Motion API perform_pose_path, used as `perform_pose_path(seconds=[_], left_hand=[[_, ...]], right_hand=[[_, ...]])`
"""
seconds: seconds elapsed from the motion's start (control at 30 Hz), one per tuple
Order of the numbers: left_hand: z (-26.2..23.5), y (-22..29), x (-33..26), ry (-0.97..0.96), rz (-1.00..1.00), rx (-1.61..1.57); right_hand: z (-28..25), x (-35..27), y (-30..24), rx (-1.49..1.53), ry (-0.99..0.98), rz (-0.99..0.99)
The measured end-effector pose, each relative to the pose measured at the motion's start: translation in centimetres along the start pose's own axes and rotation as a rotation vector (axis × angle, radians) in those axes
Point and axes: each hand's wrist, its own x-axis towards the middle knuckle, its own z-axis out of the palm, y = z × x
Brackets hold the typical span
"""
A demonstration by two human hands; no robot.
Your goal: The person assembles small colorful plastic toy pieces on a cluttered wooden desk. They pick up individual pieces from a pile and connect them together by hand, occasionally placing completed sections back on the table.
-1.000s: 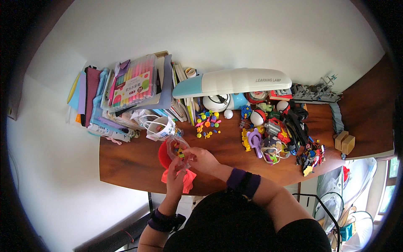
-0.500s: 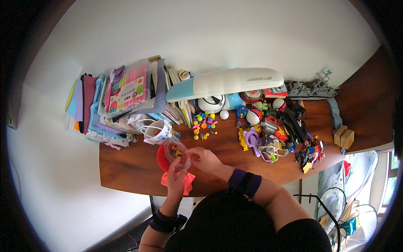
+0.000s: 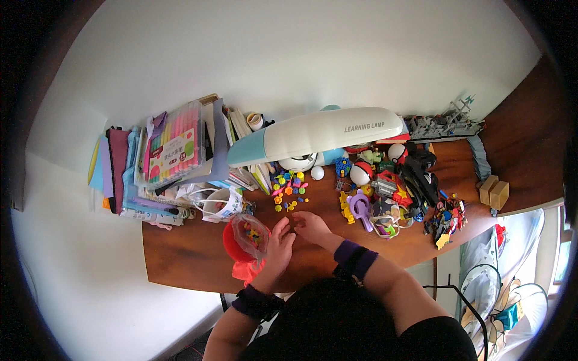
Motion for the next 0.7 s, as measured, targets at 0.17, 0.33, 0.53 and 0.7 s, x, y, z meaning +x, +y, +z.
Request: perform_pose_path(seconds=[0.17, 0.33, 0.53, 0.7], left_hand=[[1.1, -2.0, 3.4, 0.071, -0.107, 0.063], [1.8, -5.3, 6.0, 0.091, -0.178, -0.118], [2.2, -7.0, 7.5, 0.109, -0.259, -0.146], [1.8, -8.0, 7.5, 0.098, -0.235, -0.222]], right_hand=[[-0.8, 1.6, 1.9, -0.073, 0.044, 0.053], [-0.4, 3.7, 2.4, -0.1, 0.09, 0.022], [-0.1, 4.9, 2.5, -0.056, 0.08, 0.064], [-0.2, 4.6, 2.3, -0.05, 0.066, 0.087]])
